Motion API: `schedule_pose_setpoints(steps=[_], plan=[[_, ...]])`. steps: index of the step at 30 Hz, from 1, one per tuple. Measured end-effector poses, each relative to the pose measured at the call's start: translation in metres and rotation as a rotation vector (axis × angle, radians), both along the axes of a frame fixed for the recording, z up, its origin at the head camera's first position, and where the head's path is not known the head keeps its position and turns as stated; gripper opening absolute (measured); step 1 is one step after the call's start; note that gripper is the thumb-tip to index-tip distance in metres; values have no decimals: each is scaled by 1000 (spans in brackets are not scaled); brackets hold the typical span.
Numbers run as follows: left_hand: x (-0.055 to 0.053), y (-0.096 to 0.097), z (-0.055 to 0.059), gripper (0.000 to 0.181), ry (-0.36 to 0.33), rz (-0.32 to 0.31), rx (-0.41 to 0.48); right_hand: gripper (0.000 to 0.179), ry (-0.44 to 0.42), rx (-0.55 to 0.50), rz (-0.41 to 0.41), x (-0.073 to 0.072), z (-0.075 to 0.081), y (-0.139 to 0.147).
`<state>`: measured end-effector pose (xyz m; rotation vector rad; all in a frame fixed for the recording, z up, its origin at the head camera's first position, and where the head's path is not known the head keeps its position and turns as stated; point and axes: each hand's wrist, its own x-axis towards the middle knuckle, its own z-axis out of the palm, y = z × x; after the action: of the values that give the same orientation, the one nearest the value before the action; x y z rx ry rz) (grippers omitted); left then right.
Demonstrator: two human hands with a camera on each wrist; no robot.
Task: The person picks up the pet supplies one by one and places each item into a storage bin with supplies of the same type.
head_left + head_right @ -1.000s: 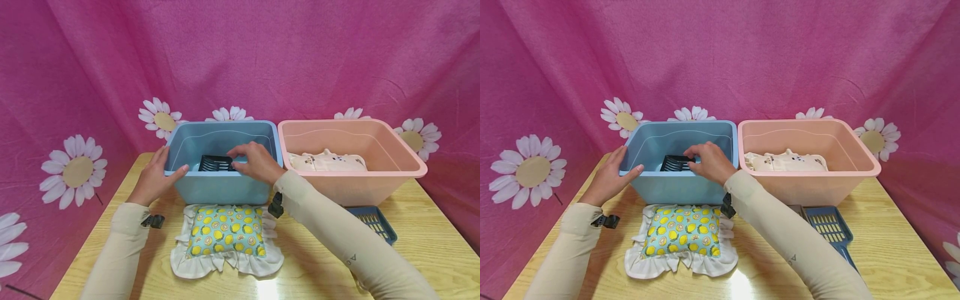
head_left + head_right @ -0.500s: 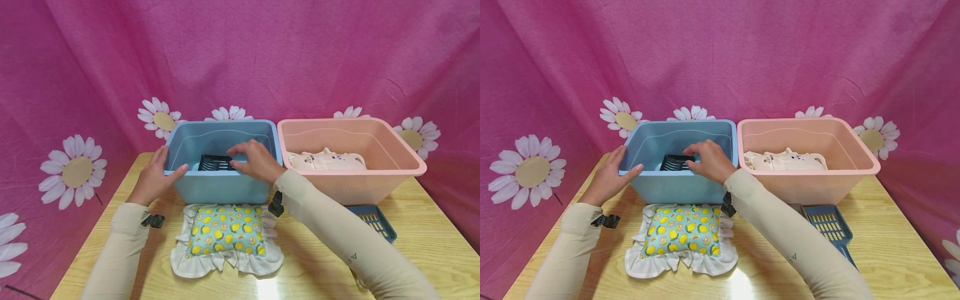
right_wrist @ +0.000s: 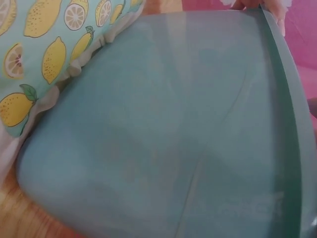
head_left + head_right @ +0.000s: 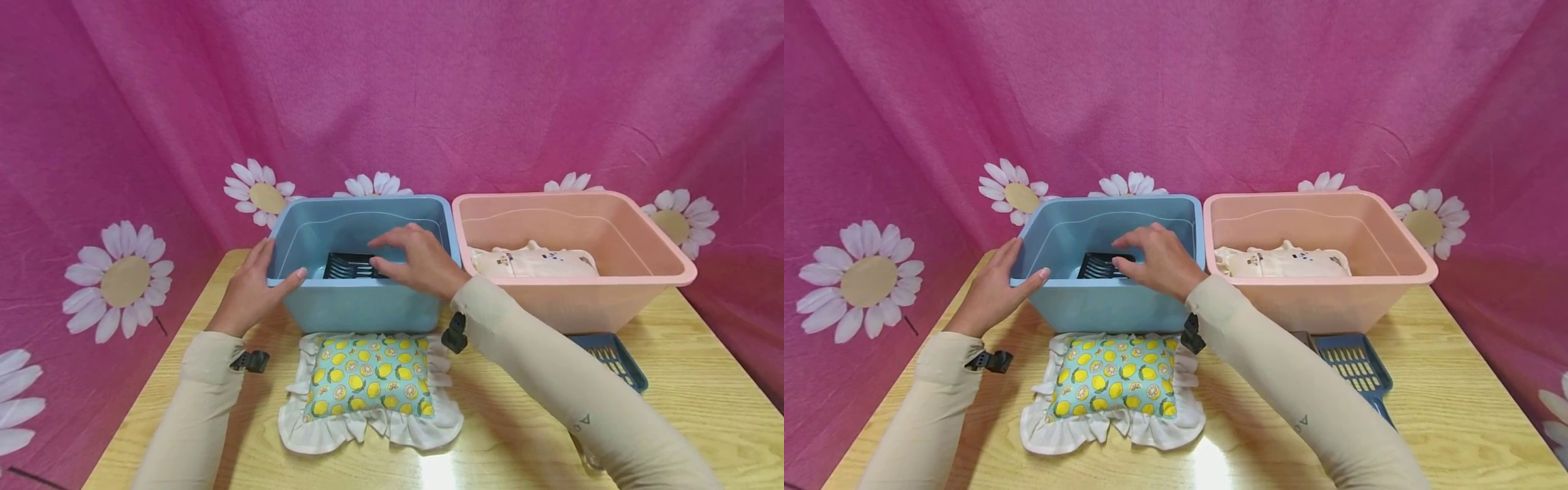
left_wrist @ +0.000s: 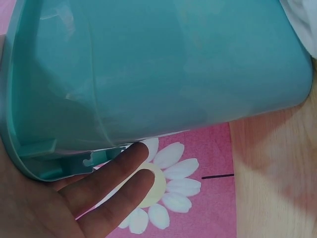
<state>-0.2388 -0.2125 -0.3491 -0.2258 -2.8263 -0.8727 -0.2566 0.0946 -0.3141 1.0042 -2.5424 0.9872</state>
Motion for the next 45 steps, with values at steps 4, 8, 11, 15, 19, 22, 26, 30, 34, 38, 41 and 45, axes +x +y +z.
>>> schedule_pose_setpoints(steps=[4,8,11,15,19,22,26,30,34,38,41,45], plan=[[-1,1,1,99,1,3,-2,30,28,-7,11,4,3,6],[1,0,1,99,3,4,-3,31,44,-10,20,8,4,10],[1,0,1,98,1,3,0,32,57,-11,33,10,3,13],[1,1,1,99,-4,3,3,33,75,-6,37,14,2,18],[1,2,2,99,-8,3,2,32,107,-13,31,18,0,25],[1,3,3,99,-4,0,4,31,136,-29,30,22,0,30],[1,3,3,100,-11,-1,12,31,159,-47,17,30,-2,39],[2,2,2,99,-14,5,10,30,139,-48,-1,36,-2,47],[2,2,2,98,-5,5,2,31,94,-39,-17,41,-3,55],[1,2,1,98,-4,-2,2,31,111,-39,-30,47,-3,61],[1,1,1,99,-10,1,-1,31,140,-45,-37,52,-3,64],[1,2,1,100,-13,6,-4,30,165,-47,-48,59,-3,67]])
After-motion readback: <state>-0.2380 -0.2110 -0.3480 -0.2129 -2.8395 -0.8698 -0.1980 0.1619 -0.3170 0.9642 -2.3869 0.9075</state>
